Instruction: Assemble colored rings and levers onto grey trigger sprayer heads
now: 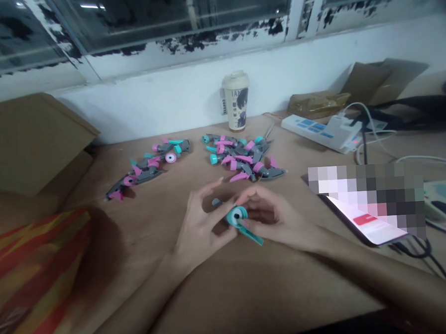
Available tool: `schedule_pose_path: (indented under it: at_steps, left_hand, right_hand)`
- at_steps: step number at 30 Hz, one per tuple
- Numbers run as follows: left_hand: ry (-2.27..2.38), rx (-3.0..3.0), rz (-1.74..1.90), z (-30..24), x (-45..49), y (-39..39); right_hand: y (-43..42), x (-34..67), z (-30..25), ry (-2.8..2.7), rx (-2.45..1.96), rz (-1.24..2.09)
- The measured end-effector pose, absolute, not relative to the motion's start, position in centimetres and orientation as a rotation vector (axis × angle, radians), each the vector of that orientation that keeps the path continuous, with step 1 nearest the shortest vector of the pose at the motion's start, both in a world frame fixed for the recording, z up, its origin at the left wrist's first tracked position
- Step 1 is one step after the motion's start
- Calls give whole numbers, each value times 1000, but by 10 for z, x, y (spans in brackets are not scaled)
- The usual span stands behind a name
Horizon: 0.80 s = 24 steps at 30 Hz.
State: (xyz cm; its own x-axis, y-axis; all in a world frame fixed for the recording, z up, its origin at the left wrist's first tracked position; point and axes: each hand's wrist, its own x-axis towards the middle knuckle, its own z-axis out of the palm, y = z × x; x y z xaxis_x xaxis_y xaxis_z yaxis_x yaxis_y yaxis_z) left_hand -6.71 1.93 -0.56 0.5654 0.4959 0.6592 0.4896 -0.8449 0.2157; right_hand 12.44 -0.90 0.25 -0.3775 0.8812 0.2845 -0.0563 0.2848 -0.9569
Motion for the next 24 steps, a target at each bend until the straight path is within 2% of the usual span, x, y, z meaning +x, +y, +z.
schedule_pose_path:
  at_steps: [4, 16, 24]
  left_hand:
    - [755, 2734, 1132, -4, -67, 16]
    - [802, 2938, 1048, -9, -73, 14]
    - [940, 2864, 1091, -11, -66, 13]
  right_hand:
    - [-9, 128, 6, -1705, -766, 1209]
    - [-13, 119, -7, -1754, -843, 1039]
    - [-12, 121, 1, -1654, -861, 1096]
